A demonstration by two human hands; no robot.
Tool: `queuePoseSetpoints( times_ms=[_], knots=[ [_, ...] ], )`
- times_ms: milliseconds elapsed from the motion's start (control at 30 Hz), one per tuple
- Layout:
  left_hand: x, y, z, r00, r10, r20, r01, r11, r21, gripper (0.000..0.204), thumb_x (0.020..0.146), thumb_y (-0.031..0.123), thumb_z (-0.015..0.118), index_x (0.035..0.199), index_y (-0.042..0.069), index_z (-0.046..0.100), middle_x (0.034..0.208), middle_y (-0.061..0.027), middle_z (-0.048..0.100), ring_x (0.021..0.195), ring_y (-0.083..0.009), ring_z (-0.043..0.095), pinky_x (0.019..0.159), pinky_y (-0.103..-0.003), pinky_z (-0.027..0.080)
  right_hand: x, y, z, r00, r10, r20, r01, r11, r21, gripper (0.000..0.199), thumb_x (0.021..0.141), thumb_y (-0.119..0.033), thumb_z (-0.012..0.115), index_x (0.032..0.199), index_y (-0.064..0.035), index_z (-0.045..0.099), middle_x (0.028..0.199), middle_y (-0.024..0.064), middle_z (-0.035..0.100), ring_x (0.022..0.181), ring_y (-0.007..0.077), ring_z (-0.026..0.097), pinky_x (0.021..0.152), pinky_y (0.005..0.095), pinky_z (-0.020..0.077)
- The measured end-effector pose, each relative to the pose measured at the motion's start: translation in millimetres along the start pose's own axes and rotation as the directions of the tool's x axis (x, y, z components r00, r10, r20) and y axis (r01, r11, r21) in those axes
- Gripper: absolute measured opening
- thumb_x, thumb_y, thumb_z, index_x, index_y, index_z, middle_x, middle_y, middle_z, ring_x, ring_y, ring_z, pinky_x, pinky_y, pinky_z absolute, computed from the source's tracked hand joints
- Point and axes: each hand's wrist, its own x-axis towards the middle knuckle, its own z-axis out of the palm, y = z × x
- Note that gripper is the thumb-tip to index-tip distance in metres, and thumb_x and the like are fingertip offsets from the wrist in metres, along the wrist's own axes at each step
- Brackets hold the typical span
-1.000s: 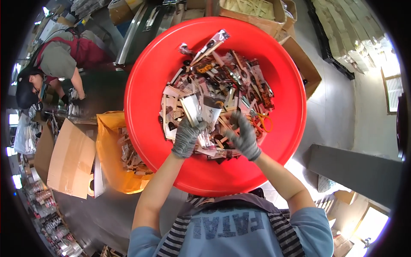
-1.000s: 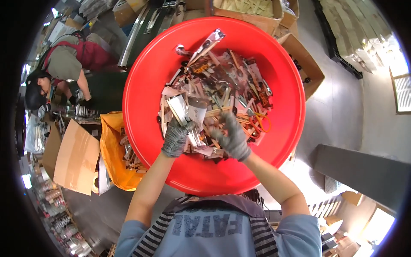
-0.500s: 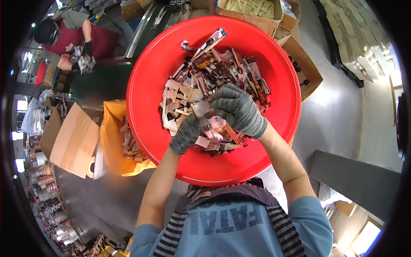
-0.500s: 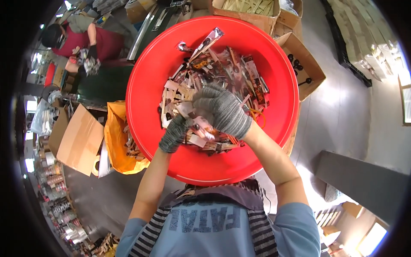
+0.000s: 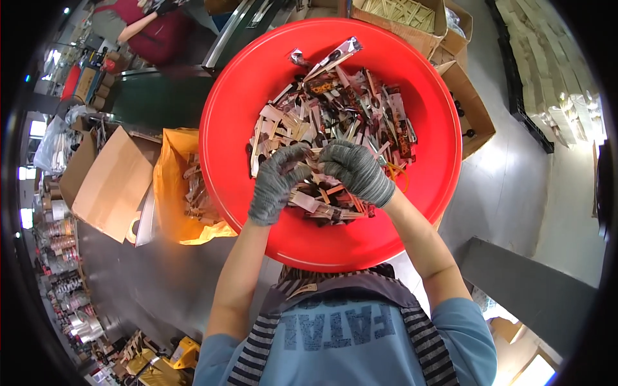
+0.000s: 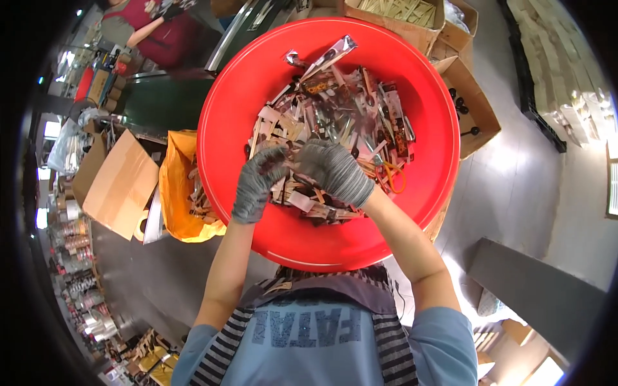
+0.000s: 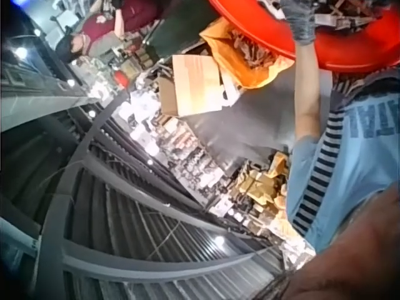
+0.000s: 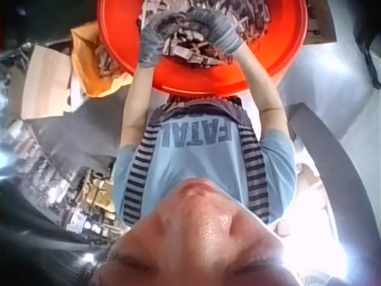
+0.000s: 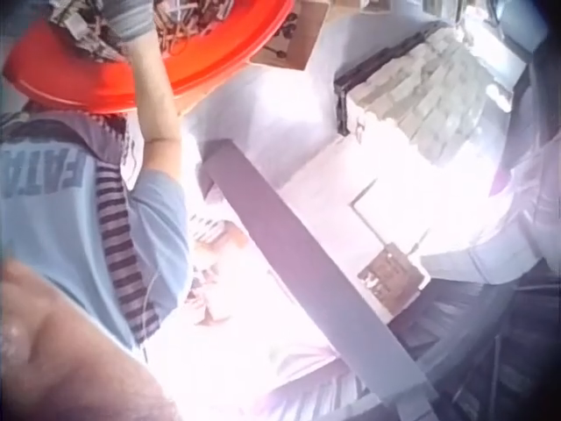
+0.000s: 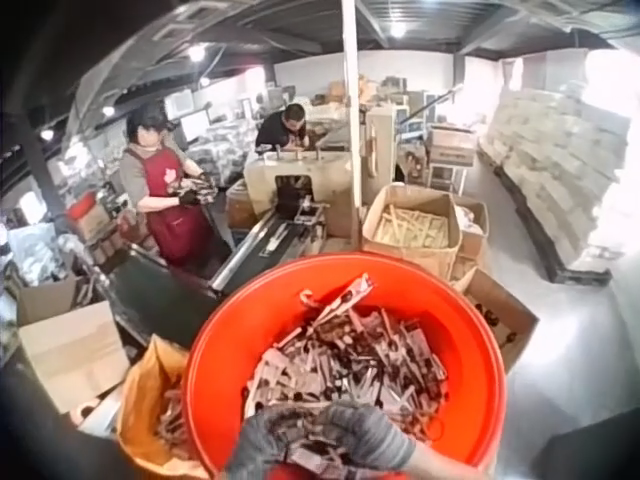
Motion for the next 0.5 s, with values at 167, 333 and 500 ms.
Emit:
queuePoseSetpoints(
  times_ms=[167,333,500],
  knots=[
    [5.2,19.0,14.3,0.998,0.036,-0.060,-0.046,0.982,-0.181,0.028,0.074,0.003,0.067,0.101,0.002,0.059,0.091,-0.0024,0.063,0.081,-0.0103,0.057,0.074,-0.025,0.047,-10.4,18.9,10.1,0.978,0.206,0.024,-0.205,0.939,0.275,0.012,0.076,-0.005,0.062,0.087,-0.0010,0.060,0.087,0.0099,0.058,0.087,0.0219,0.055,0.077,0.0316,0.0440],
    [5.2,3.6,2.6,0.998,0.054,0.015,-0.056,0.978,0.200,0.019,0.076,0.002,0.064,0.095,0.000,0.061,0.084,-0.0056,0.064,0.074,-0.0111,0.058,0.070,-0.024,0.048,-5.9,-1.2,23.5,0.938,0.346,0.001,-0.255,0.690,0.677,0.019,0.074,-0.005,0.065,0.093,-0.0050,0.064,0.110,0.0113,0.050,0.093,0.0248,0.053,0.081,0.0322,0.0439],
    [-0.6,-39.5,-0.2,0.993,-0.082,-0.087,0.060,0.972,-0.228,0.021,0.079,0.009,0.064,0.097,-0.002,0.060,0.083,-0.0051,0.062,0.073,-0.0108,0.058,0.068,-0.024,0.047,-4.3,10.3,46.0,0.971,0.200,-0.129,-0.200,0.980,0.017,0.020,0.068,0.003,0.058,0.088,-0.0016,0.061,0.088,0.0146,0.055,0.083,0.0291,0.057,0.073,0.0343,0.0479]
  ],
)
